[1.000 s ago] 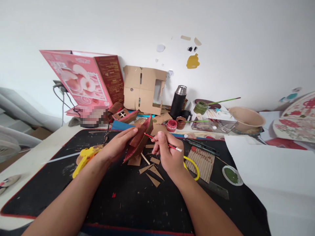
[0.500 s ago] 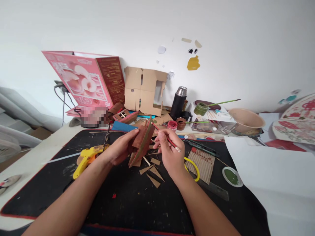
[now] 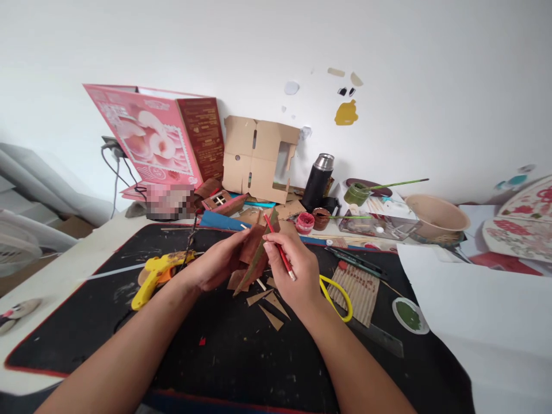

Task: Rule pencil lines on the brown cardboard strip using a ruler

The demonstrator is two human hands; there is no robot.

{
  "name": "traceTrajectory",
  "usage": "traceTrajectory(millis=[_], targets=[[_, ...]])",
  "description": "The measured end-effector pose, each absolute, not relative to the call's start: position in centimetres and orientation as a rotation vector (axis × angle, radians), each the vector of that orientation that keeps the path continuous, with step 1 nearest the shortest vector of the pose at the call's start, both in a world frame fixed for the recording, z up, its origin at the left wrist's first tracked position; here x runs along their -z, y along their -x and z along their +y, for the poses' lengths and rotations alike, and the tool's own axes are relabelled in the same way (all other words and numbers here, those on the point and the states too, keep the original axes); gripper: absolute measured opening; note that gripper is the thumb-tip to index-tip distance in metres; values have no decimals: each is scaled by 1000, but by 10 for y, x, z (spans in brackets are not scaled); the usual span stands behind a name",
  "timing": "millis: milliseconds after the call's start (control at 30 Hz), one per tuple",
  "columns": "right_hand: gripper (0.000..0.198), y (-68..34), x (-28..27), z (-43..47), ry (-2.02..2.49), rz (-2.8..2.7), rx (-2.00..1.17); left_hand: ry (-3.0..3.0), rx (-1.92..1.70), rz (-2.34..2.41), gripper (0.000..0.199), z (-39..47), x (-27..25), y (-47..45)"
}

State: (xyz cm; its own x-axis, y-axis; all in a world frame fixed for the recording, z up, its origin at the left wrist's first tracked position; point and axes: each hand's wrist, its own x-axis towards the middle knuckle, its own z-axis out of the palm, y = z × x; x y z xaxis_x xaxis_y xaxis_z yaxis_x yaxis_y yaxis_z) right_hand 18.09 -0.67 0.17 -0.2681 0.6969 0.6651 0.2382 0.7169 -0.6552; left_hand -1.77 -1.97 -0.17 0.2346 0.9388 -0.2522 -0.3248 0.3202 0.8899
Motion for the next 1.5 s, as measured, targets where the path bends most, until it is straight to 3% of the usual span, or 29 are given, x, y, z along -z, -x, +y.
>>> traceTrajectory(millis=[167,567,867,1100,1500], targets=[[18,-181,-2,-6,744,-1848,-530,-921,-1001,906,59,-25,-4,17],[21,-180,4,-8,743,-1681,-731,-1045,-1034,1004,59,-21,-2,21],[44,-179,-4,-7,746,-1319,-997,-1185,-1086,1127,68,-18,0,23],[50,-178,-1,-11,742,-1403,-957,-1277,-1073,1215,72,-16,1,25],[42,-180,0,-10,711,-1565,-851,-1450,-1002,1318,83,-15,3,26]])
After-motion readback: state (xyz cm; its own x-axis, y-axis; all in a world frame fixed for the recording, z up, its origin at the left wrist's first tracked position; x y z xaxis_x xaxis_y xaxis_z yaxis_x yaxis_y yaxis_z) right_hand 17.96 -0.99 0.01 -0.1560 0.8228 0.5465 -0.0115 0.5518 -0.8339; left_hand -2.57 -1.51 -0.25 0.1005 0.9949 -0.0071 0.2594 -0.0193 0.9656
